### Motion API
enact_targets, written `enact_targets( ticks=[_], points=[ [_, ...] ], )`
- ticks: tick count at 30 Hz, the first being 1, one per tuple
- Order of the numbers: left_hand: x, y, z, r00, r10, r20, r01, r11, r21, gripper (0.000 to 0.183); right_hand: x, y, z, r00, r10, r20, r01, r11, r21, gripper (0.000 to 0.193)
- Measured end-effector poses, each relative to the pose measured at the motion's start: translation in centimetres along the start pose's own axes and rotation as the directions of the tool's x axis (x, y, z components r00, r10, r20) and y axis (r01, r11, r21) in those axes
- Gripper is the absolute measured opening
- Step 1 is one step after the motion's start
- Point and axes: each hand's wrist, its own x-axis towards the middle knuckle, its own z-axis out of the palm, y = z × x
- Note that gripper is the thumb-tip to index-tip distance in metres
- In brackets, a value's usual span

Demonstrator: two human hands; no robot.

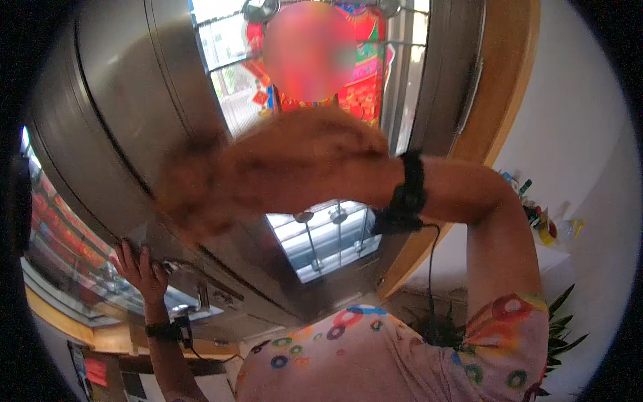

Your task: Wiping down a metallic door and window frame with a dry cloth.

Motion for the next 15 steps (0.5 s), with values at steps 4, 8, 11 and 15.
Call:
enact_targets(
  ticks=[4,8,11,15],
  points=[
    [1.1,0.2,0.0,0.999,0.045,-0.017,-0.044,0.999,0.019,0.038,-5.9,0.1,6.2,0.975,-0.155,-0.161,0.166,0.985,0.056,0.023],
    [1.6,0.3,0.3,0.998,0.030,-0.047,-0.031,0.999,-0.018,0.036,-6.5,2.7,5.1,0.995,0.003,0.104,-0.099,0.354,0.930,0.030],
    [1.3,0.2,-0.2,0.999,0.030,-0.031,-0.029,1.000,0.008,0.036,-2.8,5.1,0.7,0.984,-0.156,0.084,0.108,0.904,0.415,0.021],
    [0.1,0.1,-0.9,1.000,0.025,-0.011,-0.024,0.998,0.059,0.037,-3.6,2.1,-13.2,0.840,-0.473,-0.266,0.115,0.634,-0.765,0.014]
  ],
)
